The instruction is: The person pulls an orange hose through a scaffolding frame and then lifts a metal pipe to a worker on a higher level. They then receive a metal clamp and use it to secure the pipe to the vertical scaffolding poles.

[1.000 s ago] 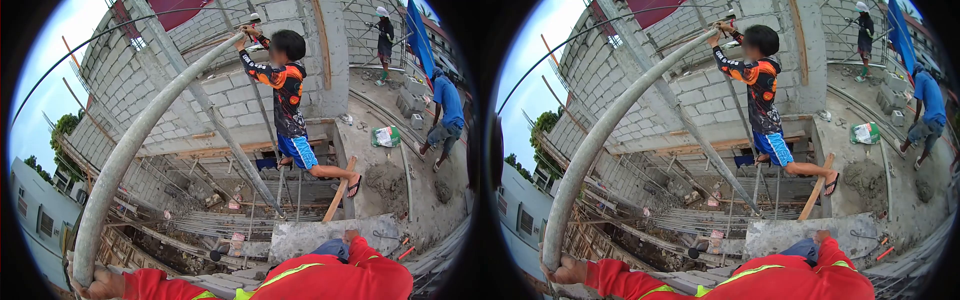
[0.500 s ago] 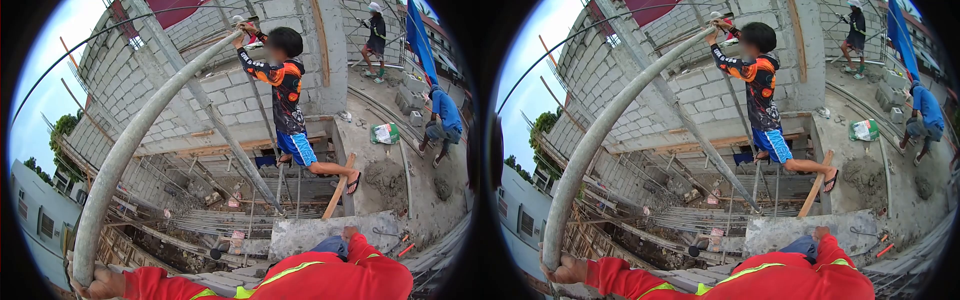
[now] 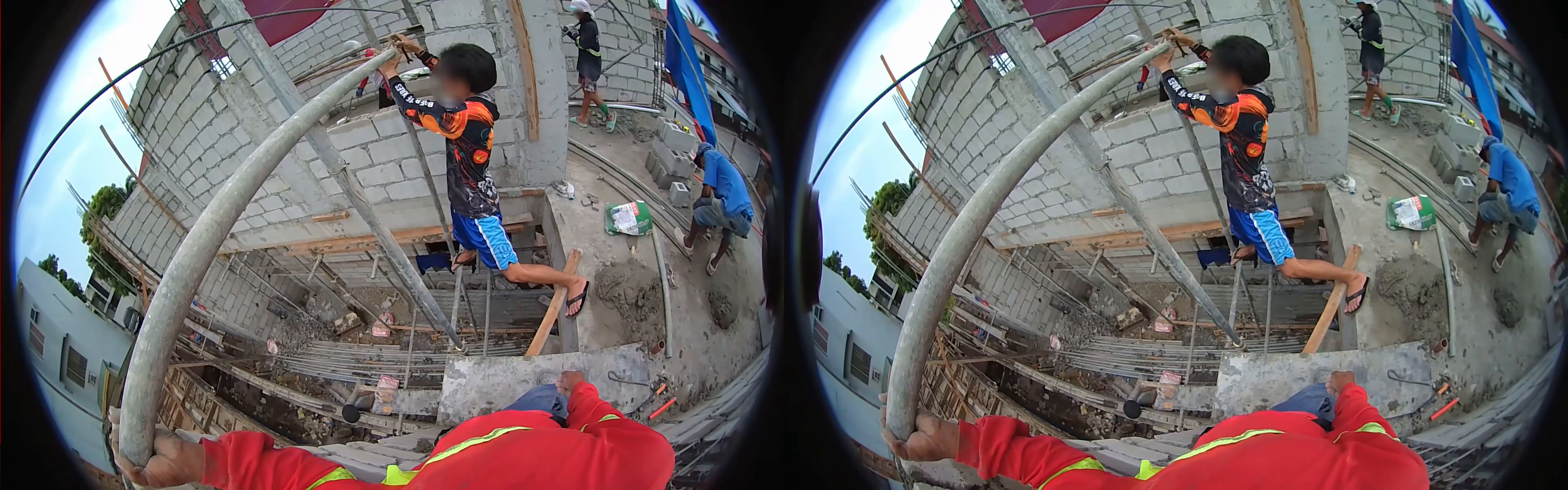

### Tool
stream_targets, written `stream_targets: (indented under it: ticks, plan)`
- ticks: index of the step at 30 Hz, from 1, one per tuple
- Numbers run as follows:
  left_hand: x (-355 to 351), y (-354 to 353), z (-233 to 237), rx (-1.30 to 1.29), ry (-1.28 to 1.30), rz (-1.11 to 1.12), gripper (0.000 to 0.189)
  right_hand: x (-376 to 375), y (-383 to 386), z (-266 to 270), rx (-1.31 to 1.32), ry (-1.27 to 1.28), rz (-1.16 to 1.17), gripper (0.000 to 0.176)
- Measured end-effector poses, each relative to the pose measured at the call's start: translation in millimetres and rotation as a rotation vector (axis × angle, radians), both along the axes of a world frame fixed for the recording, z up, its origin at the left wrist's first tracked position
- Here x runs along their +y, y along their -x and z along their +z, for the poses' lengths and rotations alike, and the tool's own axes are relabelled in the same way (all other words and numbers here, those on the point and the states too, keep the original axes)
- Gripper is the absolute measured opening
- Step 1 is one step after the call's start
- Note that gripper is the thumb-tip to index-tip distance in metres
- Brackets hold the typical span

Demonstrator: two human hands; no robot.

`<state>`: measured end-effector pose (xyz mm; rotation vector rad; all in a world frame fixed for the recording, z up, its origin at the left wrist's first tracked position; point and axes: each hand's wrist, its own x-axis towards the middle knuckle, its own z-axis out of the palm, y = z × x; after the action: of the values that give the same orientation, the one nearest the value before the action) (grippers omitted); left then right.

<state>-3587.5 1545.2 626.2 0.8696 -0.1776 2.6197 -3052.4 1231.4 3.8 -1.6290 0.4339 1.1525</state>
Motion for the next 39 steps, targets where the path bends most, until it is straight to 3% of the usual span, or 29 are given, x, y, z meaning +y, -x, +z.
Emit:
stream_targets:
  ticks: [9, 17, 30, 35, 38, 39]
  plan:
    - [-3.2, -10.2, 0.8, -0.032, -0.008, 0.016, 0.049, -2.9, -8.3, -27.4, 0.039, -0.072, -0.026, 0.02]
    - [-0.2, -2.4, 0.0, 0.004, -0.005, 0.019, 0.048, 7.0, 2.0, 14.7, -0.023, 0.044, 0.01, 0.02]
    - [0.7, -8.8, 3.4, -0.066, -0.01, 0.045, 0.048, 3.7, -11.1, -17.5, -0.015, -0.067, -0.066, 0.016]
    - [6.6, 3.1, 4.1, -0.066, -0.033, 0.06, 0.047, 47.7, 3.6, 36.8, -0.12, -0.044, -0.004, 0.016]
    - [0.9, -11.1, 5.7, -0.029, -0.032, 0.08, 0.047, 51.8, -1.0, 29.0, 0.197, -0.55, -0.171, 0.018]
    - [-1.0, -12.0, 6.7, -0.012, -0.026, 0.08, 0.047, 60.4, -2.0, 29.0, 0.028, -0.364, 0.001, 0.016]
